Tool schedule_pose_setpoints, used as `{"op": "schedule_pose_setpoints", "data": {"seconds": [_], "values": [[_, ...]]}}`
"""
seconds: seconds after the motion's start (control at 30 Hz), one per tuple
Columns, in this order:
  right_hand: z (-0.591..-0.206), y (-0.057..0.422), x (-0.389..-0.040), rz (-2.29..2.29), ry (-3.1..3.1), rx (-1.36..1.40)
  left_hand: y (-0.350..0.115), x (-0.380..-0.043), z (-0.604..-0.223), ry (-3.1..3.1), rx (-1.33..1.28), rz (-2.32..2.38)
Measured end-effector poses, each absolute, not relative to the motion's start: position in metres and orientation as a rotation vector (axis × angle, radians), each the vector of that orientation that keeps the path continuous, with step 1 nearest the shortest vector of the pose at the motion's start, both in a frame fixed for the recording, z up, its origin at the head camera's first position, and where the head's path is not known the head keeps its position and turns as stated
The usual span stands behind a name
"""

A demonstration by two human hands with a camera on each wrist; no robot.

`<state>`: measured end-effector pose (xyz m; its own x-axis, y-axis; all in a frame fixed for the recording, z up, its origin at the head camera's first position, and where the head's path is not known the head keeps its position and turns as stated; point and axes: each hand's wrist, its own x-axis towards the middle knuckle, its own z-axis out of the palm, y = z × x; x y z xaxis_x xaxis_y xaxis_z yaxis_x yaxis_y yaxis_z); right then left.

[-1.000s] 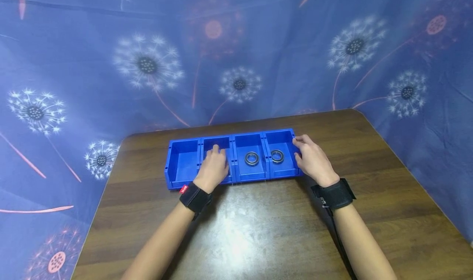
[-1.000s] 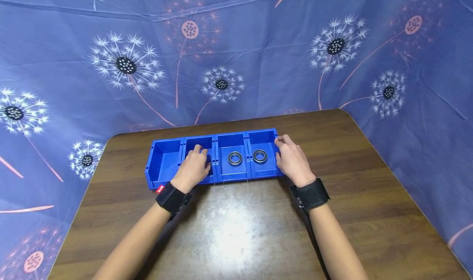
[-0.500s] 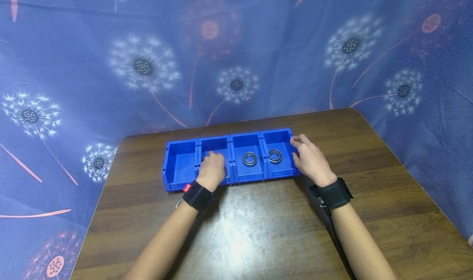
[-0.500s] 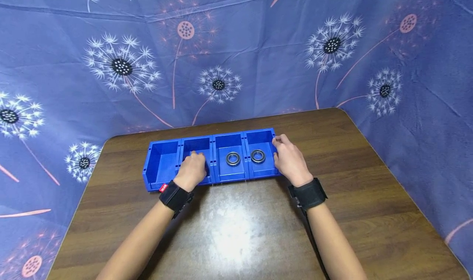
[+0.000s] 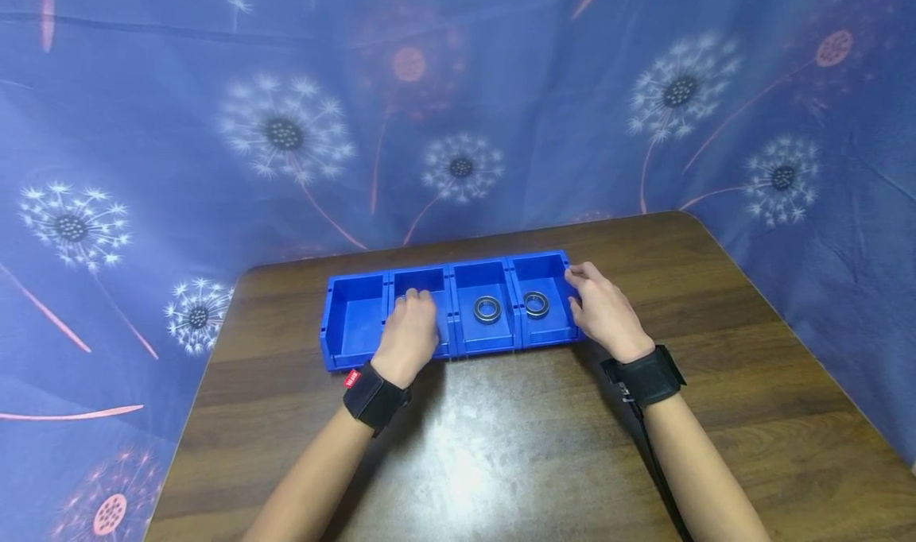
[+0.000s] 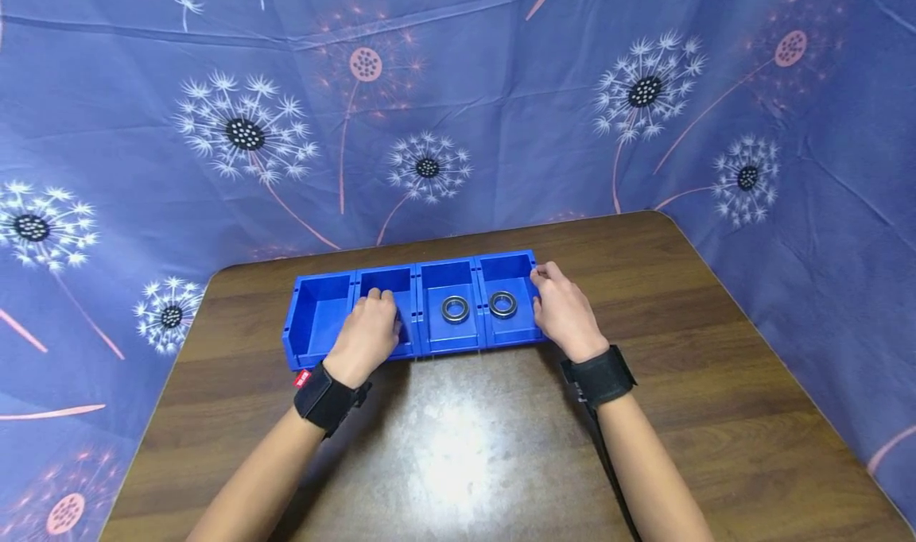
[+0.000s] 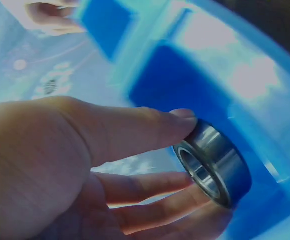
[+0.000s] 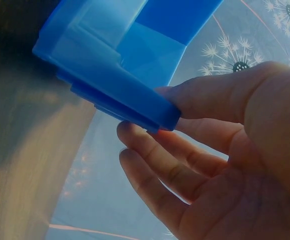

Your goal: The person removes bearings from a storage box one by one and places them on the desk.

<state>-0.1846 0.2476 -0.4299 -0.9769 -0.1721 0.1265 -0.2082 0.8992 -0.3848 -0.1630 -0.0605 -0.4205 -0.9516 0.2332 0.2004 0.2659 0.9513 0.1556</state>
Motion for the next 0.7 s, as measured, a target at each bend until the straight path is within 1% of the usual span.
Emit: {"op": "schedule_pose_setpoints", "data": {"seconds": [0.13,0.23,0.47,0.7], "values": [[-0.431,0.247,-0.185,0.616,-2.976,0.296,-0.062,-0.137,-0.405,-2.842,-0.433,-0.247],[-0.431,0.247,-0.186,0.598,-2.966,0.306,-0.063,-0.119,-0.403,-2.820,-0.463,-0.230],[-0.430,0.248,-0.186,0.563,-2.965,0.319,-0.061,-0.086,-0.426,-2.852,-0.508,-0.149],[-0.430,0.246,-0.186,0.556,-2.966,0.308,-0.061,-0.067,-0.449,-2.904,-0.501,-0.139]]}}
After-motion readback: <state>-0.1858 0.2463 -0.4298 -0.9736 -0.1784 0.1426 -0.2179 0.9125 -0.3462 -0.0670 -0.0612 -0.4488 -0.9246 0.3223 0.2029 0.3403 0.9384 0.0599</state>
